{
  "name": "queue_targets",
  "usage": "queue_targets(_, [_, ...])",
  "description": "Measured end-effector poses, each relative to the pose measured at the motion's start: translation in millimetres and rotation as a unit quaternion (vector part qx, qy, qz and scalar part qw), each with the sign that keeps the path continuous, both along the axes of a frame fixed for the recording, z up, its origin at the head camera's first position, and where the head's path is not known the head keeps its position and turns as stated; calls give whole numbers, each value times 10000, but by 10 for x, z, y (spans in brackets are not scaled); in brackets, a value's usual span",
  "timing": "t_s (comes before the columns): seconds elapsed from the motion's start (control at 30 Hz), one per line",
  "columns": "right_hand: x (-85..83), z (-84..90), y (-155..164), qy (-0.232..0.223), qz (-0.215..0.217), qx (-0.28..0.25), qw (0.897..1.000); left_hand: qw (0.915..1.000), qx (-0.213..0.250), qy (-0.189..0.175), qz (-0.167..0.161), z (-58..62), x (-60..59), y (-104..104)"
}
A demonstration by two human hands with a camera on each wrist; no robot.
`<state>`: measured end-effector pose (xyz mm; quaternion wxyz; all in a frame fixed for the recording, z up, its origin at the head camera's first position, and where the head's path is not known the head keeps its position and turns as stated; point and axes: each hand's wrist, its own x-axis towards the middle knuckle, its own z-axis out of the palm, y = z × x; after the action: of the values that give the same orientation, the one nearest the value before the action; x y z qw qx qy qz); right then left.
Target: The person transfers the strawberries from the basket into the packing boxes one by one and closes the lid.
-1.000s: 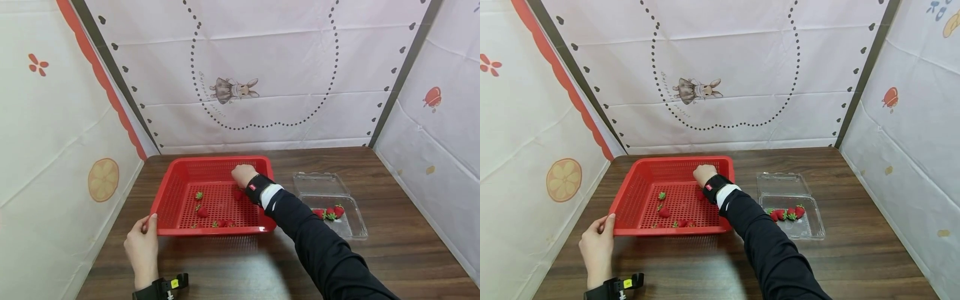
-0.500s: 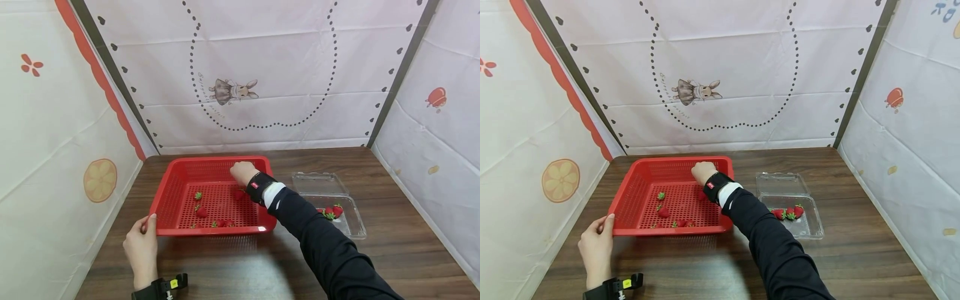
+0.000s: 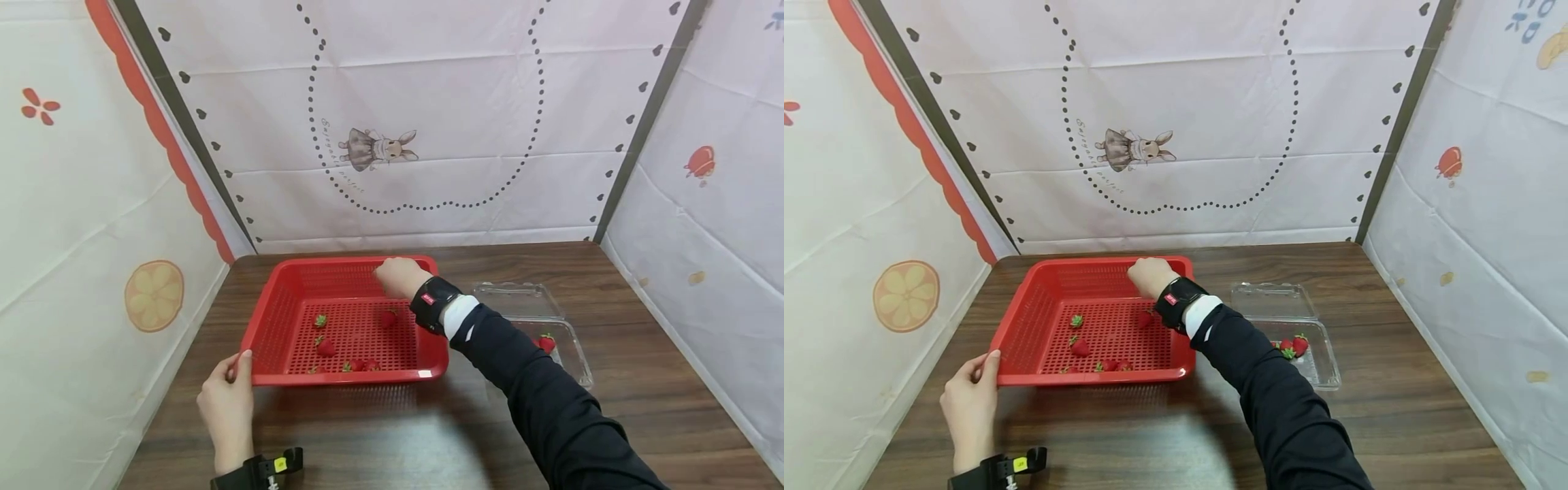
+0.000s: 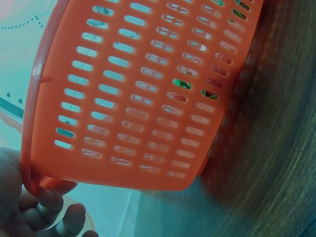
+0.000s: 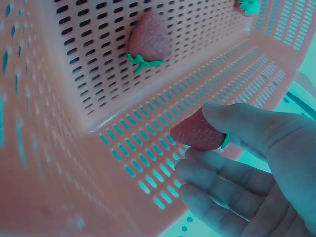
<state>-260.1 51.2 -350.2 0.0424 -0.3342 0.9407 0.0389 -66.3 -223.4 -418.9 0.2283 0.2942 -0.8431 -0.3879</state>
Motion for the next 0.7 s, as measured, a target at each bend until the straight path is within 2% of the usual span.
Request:
queue_targets(0.2, [11,132,103,-104,23,-349,9993,10000,-27,37,-12,39,6,30])
queue_targets(0.4, [-47,211,219,-107,-47,-479,9988,10000,-33,44,-45,42,-40,5])
queue_targets(0.7, [-82,292,536,-249,-223,-973,9947,10000,-59,-65,-14,18,-130,-24])
